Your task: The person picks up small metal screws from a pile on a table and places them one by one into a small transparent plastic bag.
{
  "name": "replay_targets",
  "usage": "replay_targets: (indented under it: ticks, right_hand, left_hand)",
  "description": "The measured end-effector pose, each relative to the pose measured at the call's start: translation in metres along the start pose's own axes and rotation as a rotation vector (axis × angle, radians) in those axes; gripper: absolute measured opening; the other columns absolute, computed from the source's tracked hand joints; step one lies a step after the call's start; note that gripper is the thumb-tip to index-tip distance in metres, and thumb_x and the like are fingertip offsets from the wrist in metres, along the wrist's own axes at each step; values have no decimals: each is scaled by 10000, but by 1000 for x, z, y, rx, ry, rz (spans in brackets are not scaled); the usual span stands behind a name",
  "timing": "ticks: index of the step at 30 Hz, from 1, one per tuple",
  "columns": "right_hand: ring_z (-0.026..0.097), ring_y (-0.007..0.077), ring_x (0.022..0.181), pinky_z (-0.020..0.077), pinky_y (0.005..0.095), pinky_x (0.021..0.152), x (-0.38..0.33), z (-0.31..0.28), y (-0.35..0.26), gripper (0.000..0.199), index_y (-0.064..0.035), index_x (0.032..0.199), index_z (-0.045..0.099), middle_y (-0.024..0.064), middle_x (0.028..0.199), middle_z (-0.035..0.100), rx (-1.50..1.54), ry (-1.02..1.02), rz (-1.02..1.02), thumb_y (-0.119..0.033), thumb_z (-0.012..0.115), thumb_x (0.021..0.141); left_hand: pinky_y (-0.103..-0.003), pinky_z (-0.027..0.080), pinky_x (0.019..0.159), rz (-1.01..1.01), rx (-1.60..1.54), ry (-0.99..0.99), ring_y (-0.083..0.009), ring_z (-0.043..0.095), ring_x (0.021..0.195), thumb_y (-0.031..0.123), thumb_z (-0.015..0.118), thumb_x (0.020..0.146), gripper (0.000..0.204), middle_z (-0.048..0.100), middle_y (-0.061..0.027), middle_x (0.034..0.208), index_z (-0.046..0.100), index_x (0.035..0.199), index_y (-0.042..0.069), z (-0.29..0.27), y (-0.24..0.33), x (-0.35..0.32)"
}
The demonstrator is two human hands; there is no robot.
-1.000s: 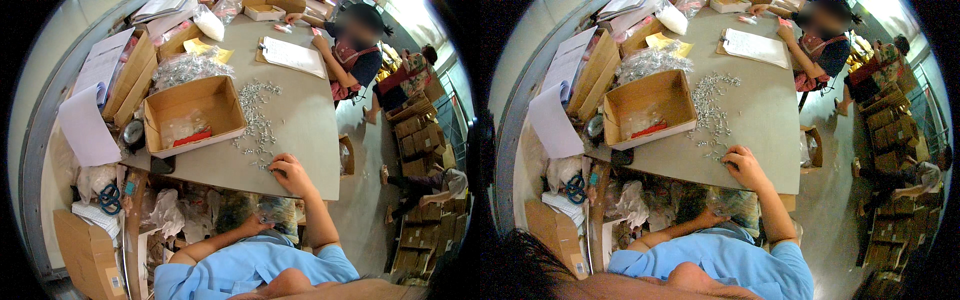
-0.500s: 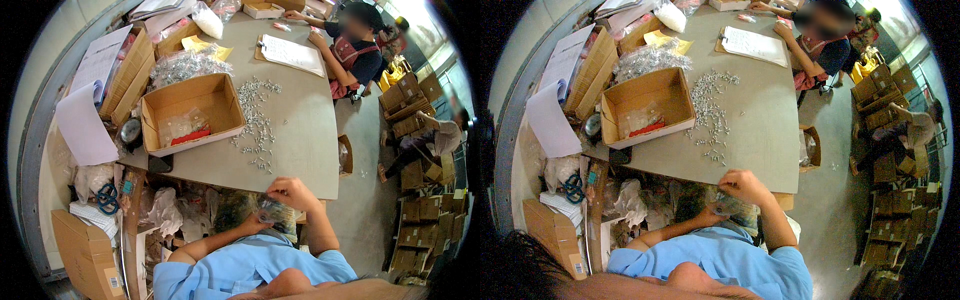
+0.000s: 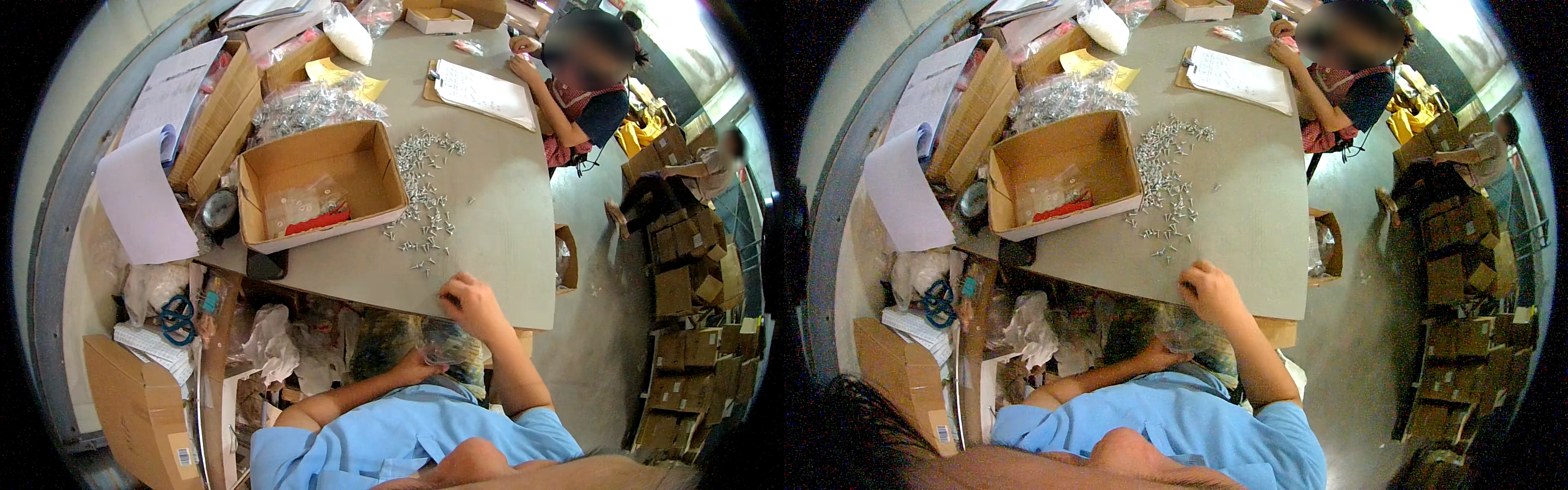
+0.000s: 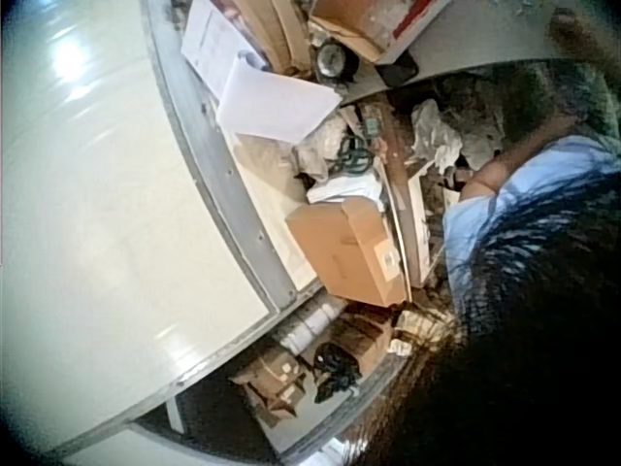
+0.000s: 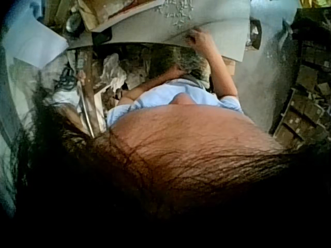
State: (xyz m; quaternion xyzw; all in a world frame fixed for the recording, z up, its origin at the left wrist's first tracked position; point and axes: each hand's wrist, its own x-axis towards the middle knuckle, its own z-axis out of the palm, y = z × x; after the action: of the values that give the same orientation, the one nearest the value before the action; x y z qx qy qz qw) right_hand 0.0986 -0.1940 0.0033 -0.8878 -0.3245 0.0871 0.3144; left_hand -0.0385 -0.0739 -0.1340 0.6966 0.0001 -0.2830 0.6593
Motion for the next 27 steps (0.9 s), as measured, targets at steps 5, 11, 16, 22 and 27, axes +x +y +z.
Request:
replay_targets:
  ticks: [5,11,16,22,27]
  right_hand:
    - [604,314,791,494,381,681,1,-9,-5,203,-47,957,650,141,924,593,137,-276,-21,-115,675,767]
    - [575,338,873,483,406,744,39,18,-10,225,-43,978,634,148,997,567,-69,351,-117,-105,663,764]
    - [567,347,889,478,411,757,41,26,-1,152,-41,901,621,148,945,579,-49,263,-82,-96,650,763]
    - [591,331,792,487,400,711,-2,6,-10,114,-52,862,628,124,874,598,-31,-24,-22,-95,649,758]
    - [602,297,717,488,363,640,-26,-8,-14,96,-47,835,652,121,810,598,168,-183,-23,-104,664,760]
  left_hand:
    - [-326,494,817,63,-81,10,-178,619,933,265,758,786,538,656,-115,1033,524,1183,-12,4,-10,3]
    - [-322,506,752,-4,-20,21,-181,632,874,276,758,787,542,670,-120,963,517,1178,-12,-1,1,-1]
    - [-313,511,677,118,-95,-8,-170,645,776,277,762,782,466,681,-99,835,538,1091,10,2,-20,7]
    - [-318,500,687,116,-18,1,-162,632,804,251,765,772,347,667,-94,862,562,976,56,6,-29,14]
    - [-316,472,707,314,67,107,-138,570,779,208,770,750,252,604,-40,786,569,811,69,4,-31,21]
